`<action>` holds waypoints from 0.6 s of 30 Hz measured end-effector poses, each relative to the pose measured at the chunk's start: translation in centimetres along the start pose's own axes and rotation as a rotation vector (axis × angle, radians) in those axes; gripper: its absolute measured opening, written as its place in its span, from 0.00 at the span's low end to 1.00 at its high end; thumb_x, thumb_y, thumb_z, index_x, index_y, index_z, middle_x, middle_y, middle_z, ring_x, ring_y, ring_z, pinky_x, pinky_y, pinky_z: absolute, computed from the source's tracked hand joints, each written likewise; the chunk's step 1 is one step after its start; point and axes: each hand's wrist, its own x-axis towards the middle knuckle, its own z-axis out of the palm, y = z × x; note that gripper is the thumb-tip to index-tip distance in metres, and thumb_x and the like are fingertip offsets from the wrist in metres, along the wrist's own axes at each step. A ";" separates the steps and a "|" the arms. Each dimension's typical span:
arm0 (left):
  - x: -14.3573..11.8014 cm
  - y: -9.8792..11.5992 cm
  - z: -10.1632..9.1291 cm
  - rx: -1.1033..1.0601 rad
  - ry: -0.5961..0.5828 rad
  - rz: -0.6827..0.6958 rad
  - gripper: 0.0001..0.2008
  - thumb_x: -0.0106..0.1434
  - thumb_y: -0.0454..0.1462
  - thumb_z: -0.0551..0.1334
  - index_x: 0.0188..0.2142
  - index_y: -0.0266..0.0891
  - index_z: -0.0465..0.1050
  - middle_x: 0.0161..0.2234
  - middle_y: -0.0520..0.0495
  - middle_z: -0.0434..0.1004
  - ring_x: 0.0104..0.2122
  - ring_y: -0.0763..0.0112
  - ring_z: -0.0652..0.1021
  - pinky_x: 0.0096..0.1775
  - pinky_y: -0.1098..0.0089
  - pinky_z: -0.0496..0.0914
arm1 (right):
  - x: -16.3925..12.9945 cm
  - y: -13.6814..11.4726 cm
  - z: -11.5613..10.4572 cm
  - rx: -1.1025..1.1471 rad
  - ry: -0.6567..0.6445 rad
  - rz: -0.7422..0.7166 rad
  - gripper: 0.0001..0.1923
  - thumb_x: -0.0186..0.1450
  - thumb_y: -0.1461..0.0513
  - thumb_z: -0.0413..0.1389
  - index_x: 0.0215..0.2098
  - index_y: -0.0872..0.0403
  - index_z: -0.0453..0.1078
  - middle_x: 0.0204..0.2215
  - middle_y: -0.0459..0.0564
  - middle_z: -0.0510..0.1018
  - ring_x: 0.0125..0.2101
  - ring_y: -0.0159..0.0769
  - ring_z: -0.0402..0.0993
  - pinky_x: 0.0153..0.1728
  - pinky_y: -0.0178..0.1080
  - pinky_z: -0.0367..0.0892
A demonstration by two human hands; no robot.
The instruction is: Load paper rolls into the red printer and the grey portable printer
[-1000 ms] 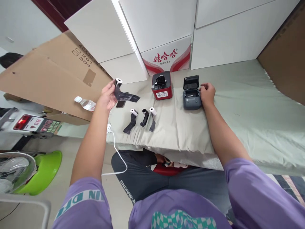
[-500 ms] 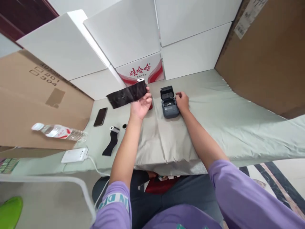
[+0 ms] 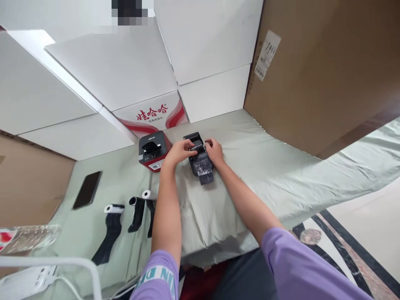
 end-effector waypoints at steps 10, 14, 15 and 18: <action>-0.5 1.3 0.5 0.440 0.073 -0.067 0.13 0.56 0.38 0.70 0.43 0.43 0.80 0.45 0.46 0.81 0.44 0.59 0.79 0.42 0.64 0.70 | 0.0 -0.4 -0.1 0.004 -0.008 0.010 0.09 0.60 0.60 0.51 0.36 0.50 0.70 0.28 0.47 0.76 0.33 0.42 0.72 0.41 0.43 0.68; -0.5 2.4 1.6 0.571 0.047 -0.178 0.16 0.58 0.40 0.69 0.46 0.47 0.82 0.46 0.43 0.82 0.47 0.53 0.79 0.43 0.61 0.70 | 0.0 -0.5 -0.1 0.003 -0.005 0.014 0.09 0.60 0.59 0.50 0.36 0.50 0.70 0.29 0.47 0.76 0.32 0.41 0.72 0.40 0.42 0.67; -0.5 2.5 1.9 0.587 0.043 -0.204 0.16 0.58 0.39 0.69 0.47 0.47 0.82 0.47 0.42 0.82 0.48 0.51 0.79 0.43 0.60 0.70 | 0.0 -0.5 -0.1 0.001 -0.003 0.018 0.09 0.59 0.59 0.50 0.36 0.50 0.70 0.29 0.47 0.76 0.33 0.42 0.72 0.40 0.42 0.67; -0.2 2.7 2.6 0.612 0.061 -0.239 0.16 0.58 0.38 0.69 0.47 0.46 0.82 0.48 0.39 0.82 0.49 0.47 0.79 0.45 0.57 0.70 | 0.0 -0.5 -0.1 -0.004 0.003 0.021 0.09 0.59 0.60 0.50 0.36 0.50 0.70 0.30 0.48 0.77 0.34 0.42 0.73 0.41 0.43 0.67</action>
